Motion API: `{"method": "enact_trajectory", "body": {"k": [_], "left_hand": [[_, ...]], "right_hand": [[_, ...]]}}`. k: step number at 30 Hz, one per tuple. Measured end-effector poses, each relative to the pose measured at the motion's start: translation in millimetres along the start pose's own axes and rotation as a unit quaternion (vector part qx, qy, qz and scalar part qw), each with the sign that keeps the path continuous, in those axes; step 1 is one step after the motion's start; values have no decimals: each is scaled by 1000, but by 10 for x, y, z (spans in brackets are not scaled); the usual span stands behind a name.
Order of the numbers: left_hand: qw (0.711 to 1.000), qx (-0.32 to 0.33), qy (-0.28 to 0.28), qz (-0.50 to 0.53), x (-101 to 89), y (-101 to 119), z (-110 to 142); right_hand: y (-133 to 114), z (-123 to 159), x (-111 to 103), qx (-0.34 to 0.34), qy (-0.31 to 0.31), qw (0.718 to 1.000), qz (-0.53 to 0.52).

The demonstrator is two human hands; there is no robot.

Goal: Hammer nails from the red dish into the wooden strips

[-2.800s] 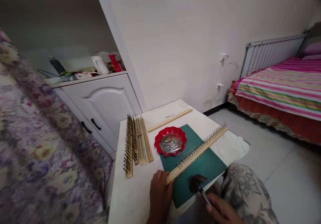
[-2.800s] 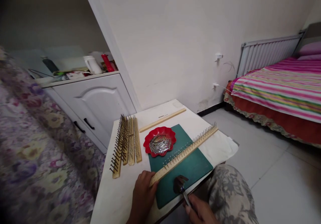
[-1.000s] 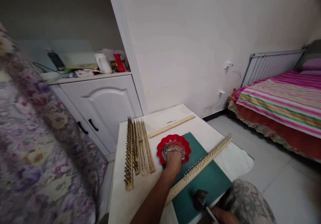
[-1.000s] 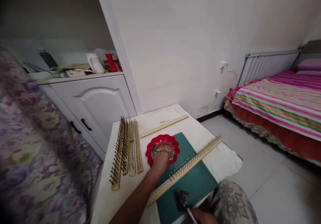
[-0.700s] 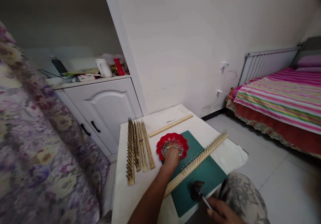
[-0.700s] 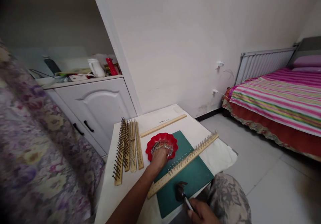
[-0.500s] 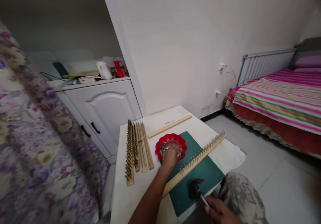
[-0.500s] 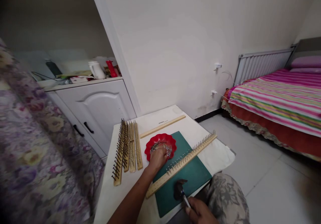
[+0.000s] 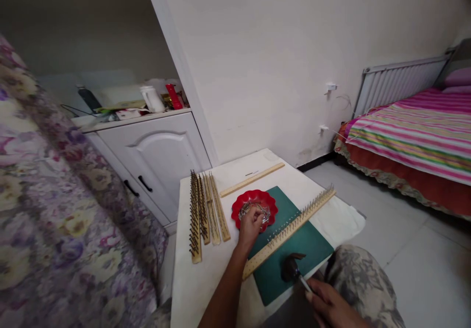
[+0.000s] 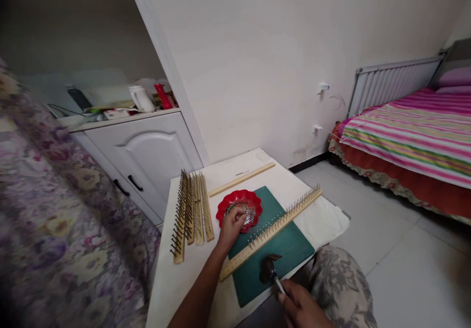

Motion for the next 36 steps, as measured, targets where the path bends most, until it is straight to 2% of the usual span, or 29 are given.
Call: {"method": "enact_trajectory", "body": {"k": [6, 10, 13, 19, 23, 26, 28, 30, 33, 36], "left_hand": [[984, -64, -7, 165, -53, 43, 221], [922, -129, -19, 364, -105, 148, 497], [896, -155, -43, 413, -91, 248, 735], [858, -185, -80, 473, 144, 469, 1138], [820, -199, -111, 525, 353, 601, 1322], [803, -209, -135, 542, 456, 603, 1431], [805, -208, -158, 532, 499, 558, 1494], [828, -186, -180, 497, 514, 502, 1541], [897, -113, -192, 381, 470, 465, 1579], [961, -8, -160, 224, 354, 545, 1601]], "right_hand": [[-2, 28, 29, 19, -2, 1000, -4], [40, 57, 64, 18, -1, 999, -30], [12, 74, 77, -6, 20, 997, -76], [-214, 6, 31, -65, 91, 984, -139], [-311, 8, 25, -95, 107, 977, -158], [-335, 65, 8, -111, 115, 974, -161], [-331, 106, -11, -105, 110, 976, -157], [-319, 141, -33, -91, 100, 980, -148], [-291, 173, -45, -70, 87, 985, -130], [-240, 176, -16, -53, 72, 990, -112]]}}
Point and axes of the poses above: each hand's wrist, its own z-axis away from the middle knuckle, its own x-axis out of the palm, y = z × x, the point moved 4 cm from there along -z, towards the middle knuckle, and after that the axes turned 11 degrees about -z, right-handed, at the moved point
